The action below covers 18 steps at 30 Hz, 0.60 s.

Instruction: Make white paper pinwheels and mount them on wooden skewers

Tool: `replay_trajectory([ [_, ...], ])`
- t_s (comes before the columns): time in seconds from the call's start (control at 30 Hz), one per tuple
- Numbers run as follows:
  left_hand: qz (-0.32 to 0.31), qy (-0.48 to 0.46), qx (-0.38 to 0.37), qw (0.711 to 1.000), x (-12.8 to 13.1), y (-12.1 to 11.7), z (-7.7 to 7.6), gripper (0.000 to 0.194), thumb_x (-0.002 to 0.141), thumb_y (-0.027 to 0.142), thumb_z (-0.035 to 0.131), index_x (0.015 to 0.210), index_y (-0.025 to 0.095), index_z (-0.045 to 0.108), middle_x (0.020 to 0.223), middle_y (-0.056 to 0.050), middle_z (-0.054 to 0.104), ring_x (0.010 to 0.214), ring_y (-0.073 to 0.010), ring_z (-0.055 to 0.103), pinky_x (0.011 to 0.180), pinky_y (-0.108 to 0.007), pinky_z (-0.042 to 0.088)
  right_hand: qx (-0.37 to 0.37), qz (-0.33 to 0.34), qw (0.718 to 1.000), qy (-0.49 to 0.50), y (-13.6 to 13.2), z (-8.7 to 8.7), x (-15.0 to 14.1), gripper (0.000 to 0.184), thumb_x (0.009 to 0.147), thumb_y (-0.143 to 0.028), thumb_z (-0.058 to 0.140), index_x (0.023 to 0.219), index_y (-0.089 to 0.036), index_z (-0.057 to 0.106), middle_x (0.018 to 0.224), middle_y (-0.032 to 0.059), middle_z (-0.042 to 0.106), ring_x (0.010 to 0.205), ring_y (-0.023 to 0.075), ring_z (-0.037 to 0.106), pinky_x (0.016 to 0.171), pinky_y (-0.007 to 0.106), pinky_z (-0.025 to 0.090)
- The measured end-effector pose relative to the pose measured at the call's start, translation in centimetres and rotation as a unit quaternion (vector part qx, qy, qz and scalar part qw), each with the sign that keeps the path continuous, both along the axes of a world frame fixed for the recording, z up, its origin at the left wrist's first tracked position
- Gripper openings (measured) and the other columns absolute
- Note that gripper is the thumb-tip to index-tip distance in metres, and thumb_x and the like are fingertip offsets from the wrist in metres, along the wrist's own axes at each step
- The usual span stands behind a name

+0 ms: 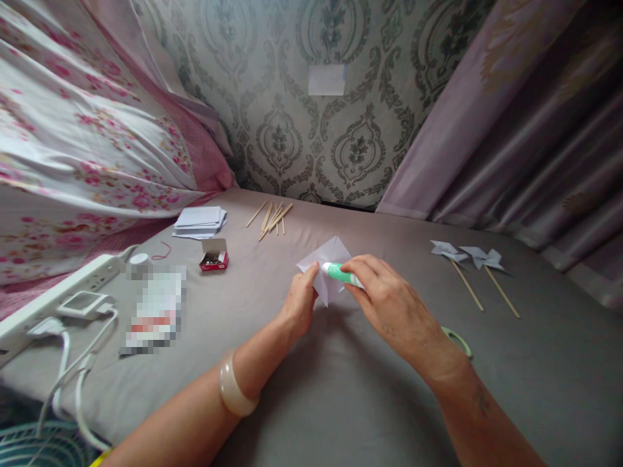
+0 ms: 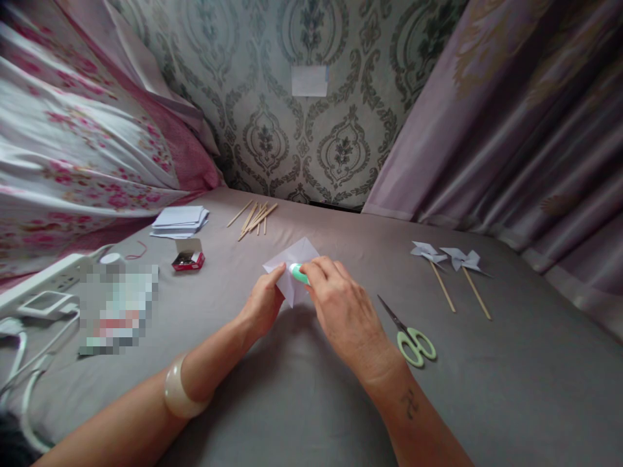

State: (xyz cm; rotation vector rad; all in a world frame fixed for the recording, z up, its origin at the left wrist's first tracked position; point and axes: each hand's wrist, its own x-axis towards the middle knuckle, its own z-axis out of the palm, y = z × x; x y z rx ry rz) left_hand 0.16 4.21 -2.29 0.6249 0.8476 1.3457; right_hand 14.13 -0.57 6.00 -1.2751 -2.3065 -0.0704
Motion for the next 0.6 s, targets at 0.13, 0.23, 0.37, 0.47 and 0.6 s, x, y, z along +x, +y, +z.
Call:
replay_trajectory([
  [0.13, 0.014, 0.010, -0.006, 1.000, 0.0, 0.0, 0.1, 0.032, 0.073, 0.045, 0.069, 0.070, 0.014, 0.059, 0.063, 0.001, 0.055, 0.058, -0.0118, 0.047, 0.059, -0.026, 0.036, 0.014, -0.012, 1.000, 0.017, 0.2, -0.5, -0.3, 0.020, 0.090, -0.014, 0.052, 0.109, -0.019, 0.058, 0.112, 0.0092, 0.065, 0.102, 0.0240, 0.063, 0.083, 0.036, 0.050],
  [0.23, 0.017, -0.002, -0.008, 1.000, 0.0, -0.1, 0.3, 0.034, 0.073, 0.045, 0.069, 0.070, 0.013, 0.059, 0.065, 0.000, 0.057, 0.059, -0.0122, 0.048, 0.062, -0.026, 0.037, 0.040, -0.063, 0.995, 0.062, 0.4, -1.3, -0.8, 0.015, 0.088, -0.021, 0.058, 0.103, -0.016, 0.061, 0.102, 0.0105, 0.069, 0.091, 0.0243, 0.067, 0.076, 0.033, 0.050],
  [0.37, 0.010, -0.010, -0.015, 1.000, 0.1, -0.3, 0.6, 0.035, 0.072, 0.046, 0.070, 0.072, 0.012, 0.061, 0.066, -0.002, 0.060, 0.063, -0.0136, 0.052, 0.065, -0.027, 0.039, 0.089, -0.141, 0.980, 0.107, 0.7, -1.9, -1.2, 0.016, 0.089, -0.032, 0.058, 0.092, -0.016, 0.062, 0.081, 0.0082, 0.070, 0.072, 0.0227, 0.068, 0.065, 0.030, 0.048],
  [0.47, 0.002, -0.003, -0.019, 1.000, 0.2, -0.4, 0.6, 0.036, 0.072, 0.047, 0.070, 0.073, 0.012, 0.062, 0.066, -0.002, 0.060, 0.061, -0.0135, 0.052, 0.064, -0.027, 0.038, 0.086, -0.141, 0.980, 0.114, 0.9, -2.0, -1.1, 0.018, 0.091, -0.035, 0.056, 0.092, -0.018, 0.062, 0.080, 0.0071, 0.070, 0.071, 0.0216, 0.067, 0.064, 0.030, 0.047],
  [0.6, 0.011, 0.012, -0.023, 1.000, 0.1, -0.2, 0.3, 0.035, 0.074, 0.047, 0.069, 0.070, 0.013, 0.061, 0.064, 0.000, 0.058, 0.057, -0.0117, 0.049, 0.061, -0.027, 0.036, 0.048, -0.097, 0.989, 0.101, 1.0, -1.8, -0.6, 0.016, 0.091, -0.030, 0.055, 0.100, -0.017, 0.060, 0.093, 0.0092, 0.069, 0.080, 0.0228, 0.066, 0.070, 0.033, 0.049],
])
